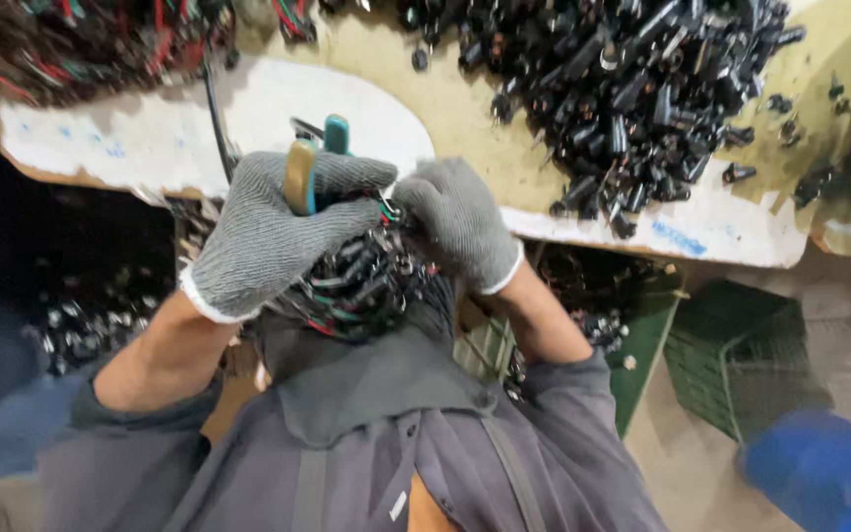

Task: The person wearing work gloves uses pliers to strip insulation from the ends of red, green and black wires attached to black cylindrical connectors at a workbench. They process the connectors one at a time and place the finished ones into a growing pile on the bench and in a bin below.

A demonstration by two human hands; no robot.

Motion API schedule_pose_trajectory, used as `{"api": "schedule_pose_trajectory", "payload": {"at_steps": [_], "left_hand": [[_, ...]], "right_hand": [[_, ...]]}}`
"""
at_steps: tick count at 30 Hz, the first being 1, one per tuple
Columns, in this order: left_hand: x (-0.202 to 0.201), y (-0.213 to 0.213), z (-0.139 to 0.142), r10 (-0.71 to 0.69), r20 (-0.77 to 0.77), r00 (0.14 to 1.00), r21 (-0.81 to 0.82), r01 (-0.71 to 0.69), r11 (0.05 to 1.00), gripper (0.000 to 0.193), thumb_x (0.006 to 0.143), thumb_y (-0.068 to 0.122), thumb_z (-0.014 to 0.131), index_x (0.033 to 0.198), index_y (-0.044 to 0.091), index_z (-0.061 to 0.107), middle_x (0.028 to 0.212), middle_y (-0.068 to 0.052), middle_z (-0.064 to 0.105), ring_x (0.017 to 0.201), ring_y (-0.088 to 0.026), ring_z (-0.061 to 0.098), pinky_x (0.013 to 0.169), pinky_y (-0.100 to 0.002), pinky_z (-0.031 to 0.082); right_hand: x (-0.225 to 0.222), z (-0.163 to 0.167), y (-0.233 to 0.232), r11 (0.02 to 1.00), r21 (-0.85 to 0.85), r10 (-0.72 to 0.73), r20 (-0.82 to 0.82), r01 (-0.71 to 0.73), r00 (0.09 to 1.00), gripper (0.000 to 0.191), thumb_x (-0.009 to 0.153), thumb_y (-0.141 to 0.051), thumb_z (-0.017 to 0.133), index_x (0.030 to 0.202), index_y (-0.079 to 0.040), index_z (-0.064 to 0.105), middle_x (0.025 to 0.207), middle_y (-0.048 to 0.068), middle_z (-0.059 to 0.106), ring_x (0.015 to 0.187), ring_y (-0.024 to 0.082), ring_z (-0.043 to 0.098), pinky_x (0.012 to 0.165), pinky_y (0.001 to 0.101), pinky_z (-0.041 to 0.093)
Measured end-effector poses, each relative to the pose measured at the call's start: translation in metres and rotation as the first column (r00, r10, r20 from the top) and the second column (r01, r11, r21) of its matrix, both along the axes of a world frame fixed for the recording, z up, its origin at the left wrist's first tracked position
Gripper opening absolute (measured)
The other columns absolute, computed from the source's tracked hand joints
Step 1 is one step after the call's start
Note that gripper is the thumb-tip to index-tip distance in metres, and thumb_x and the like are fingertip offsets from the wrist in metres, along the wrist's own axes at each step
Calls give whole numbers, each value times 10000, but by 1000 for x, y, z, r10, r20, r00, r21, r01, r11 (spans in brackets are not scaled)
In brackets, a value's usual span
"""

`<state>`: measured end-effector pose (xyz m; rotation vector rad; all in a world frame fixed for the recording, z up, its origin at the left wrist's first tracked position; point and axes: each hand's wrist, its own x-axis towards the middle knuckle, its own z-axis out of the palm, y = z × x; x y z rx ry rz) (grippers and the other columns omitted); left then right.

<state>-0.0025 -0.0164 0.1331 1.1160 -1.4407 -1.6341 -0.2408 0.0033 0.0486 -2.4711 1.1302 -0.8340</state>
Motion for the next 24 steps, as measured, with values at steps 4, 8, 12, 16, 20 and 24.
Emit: {"api": "schedule_pose_trajectory", "payload": {"at_steps": [4,8,12,16,20,24], "left_hand": [[-5,18,-36,-58,19,998,-70,59,996,284,876,69,779,1160,59,773,1012,-41,804,878,-84,725,797,-246,590],[-15,22,-56,-98,-41,994,-58,96,994,234,890,72,763,1121,39,762,988,-51,795,852,-93,731,775,-261,593],[-19,9,-20,-138,128,982,-324,173,930,252,860,72,779,1109,27,770,946,-99,729,793,-178,697,701,-318,548],[-4,9,22,103,-34,994,-347,-109,931,204,889,117,761,1077,38,759,933,-108,688,802,-225,673,694,-341,544],[4,33,5,243,-504,829,-290,-427,856,238,871,196,771,1070,69,741,944,-74,688,811,-212,682,723,-342,554],[-10,56,-34,-186,-323,928,-645,-72,761,280,852,275,780,1063,100,723,956,-40,689,821,-200,691,751,-344,564]], "right_hand": [[-14,8,3,992,128,17,-118,-1,993,458,753,-317,871,1056,-107,600,886,121,619,853,374,625,764,460,489],[-17,16,9,950,299,81,30,-86,996,790,673,-593,861,1227,-55,692,802,110,634,725,346,637,684,447,477],[-11,11,13,914,376,49,271,-153,961,735,811,-620,808,1282,-71,676,915,84,706,791,276,715,753,373,541],[-11,0,17,956,294,-54,156,5,986,525,823,-544,846,1084,-105,722,805,72,675,726,280,686,696,376,521],[-4,-6,24,980,179,95,-16,-91,995,417,821,-442,898,821,-118,635,655,104,554,624,337,584,599,469,438],[17,-10,26,945,246,261,-179,-213,949,336,675,-366,789,859,-123,648,671,90,595,635,352,591,570,479,452]]}}
